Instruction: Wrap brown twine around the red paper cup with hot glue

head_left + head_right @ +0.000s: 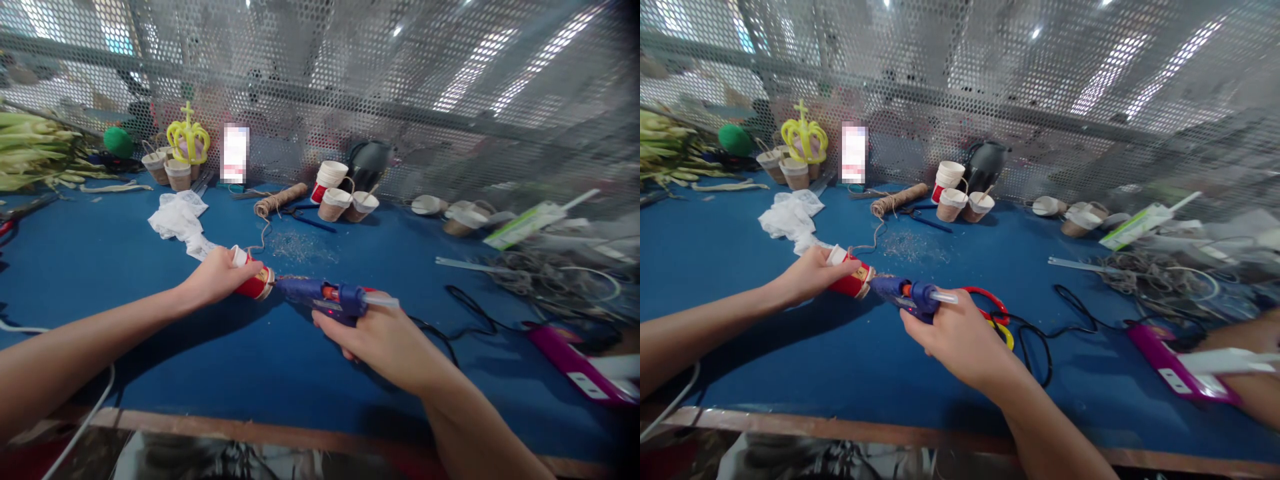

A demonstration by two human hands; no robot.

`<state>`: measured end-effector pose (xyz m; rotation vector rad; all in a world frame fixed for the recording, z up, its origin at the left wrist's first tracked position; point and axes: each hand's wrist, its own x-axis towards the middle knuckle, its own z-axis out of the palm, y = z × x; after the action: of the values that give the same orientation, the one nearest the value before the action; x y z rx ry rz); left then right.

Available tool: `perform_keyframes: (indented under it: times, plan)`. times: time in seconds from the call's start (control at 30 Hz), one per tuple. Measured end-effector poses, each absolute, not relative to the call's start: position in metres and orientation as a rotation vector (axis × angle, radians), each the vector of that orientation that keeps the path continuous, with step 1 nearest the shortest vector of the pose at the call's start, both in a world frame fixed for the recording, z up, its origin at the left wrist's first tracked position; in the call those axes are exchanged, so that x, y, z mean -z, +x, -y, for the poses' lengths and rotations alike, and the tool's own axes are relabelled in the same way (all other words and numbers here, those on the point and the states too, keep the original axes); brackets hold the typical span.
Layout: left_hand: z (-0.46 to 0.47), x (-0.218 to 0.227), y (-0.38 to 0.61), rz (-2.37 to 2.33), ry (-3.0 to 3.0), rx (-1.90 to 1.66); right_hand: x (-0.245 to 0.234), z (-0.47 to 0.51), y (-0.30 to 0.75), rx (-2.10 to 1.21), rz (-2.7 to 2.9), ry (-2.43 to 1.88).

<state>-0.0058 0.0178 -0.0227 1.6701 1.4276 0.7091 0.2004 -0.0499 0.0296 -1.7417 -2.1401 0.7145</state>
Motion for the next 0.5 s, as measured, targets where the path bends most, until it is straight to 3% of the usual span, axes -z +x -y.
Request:
perform_keyframes:
  times: [0.5]
  plan:
    - [-0.0151,0.0198,-0.0058,-1.431,1.654,-0.719,-0.0309,0.0524,0.1983,-0.813,2.09,-1.786]
